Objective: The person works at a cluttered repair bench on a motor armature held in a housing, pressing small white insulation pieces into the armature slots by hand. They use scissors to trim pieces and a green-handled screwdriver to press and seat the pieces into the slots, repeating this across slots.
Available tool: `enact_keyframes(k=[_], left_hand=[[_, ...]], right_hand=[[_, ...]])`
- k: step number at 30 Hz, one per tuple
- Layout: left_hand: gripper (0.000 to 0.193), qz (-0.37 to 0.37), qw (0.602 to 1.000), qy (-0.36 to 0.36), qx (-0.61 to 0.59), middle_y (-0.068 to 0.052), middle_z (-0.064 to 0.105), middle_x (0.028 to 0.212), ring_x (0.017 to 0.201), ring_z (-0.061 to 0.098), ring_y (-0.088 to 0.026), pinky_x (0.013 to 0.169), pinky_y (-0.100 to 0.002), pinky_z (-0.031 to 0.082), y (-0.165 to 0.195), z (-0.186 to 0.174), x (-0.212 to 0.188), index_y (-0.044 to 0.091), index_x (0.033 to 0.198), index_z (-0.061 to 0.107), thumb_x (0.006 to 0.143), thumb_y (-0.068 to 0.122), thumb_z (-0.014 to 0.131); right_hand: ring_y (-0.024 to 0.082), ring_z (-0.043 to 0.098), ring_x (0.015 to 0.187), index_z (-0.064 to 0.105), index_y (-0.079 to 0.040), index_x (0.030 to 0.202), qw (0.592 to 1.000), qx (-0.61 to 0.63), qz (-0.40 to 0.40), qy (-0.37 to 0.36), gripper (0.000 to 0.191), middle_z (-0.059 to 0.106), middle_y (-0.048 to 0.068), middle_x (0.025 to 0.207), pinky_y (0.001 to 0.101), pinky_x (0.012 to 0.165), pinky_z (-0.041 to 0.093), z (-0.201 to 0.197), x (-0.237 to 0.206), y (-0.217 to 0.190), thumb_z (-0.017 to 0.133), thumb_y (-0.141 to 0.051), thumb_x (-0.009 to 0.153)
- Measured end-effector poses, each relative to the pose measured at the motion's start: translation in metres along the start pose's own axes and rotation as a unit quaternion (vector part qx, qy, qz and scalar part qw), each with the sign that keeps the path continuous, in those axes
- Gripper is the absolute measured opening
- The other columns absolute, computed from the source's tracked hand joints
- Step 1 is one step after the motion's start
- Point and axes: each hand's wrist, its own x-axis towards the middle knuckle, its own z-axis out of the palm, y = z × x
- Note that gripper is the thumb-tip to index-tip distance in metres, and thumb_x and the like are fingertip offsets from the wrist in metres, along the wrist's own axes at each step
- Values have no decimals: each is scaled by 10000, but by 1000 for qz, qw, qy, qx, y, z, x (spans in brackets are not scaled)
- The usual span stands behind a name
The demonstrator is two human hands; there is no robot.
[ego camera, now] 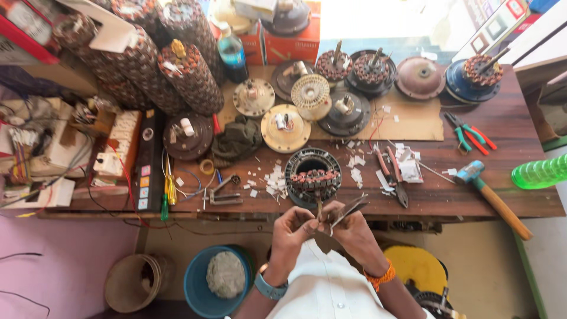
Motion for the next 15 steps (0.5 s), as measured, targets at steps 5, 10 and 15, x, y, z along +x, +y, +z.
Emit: enact_keyframes(k=[5, 10, 15], left_hand=[[102, 100, 980, -23, 169, -42, 690, 864, 808, 626, -121, 720, -264, 506, 17, 7, 2, 31, 986, 694, 894, -6, 720], [221, 346, 835, -107, 414, -85, 585, 858, 861, 600, -272, 741, -363, 534, 47, 9, 5, 56, 984, 713, 822, -90, 749], [246, 349, 871, -118, 325, -59, 667, 984, 864, 678, -164, 723, -290, 605, 48, 7, 21, 90, 1060, 762, 856, -47, 776]], right_hand=[[91, 601, 729, 696, -7, 969, 996, 45, 69, 19, 195, 660, 26, 801, 264, 621, 508, -5, 2, 9, 824, -67, 835], [92, 674, 804, 715, 3, 1068, 998, 43, 11, 52, 279, 734, 45, 896, 248, 712, 567, -6, 10, 15, 803, -55, 809], [114, 694, 772, 714, 39, 1096, 995, 53, -17, 78, 300, 749, 67, 869, 270, 701, 582, -6, 17, 13, 791, -29, 814]])
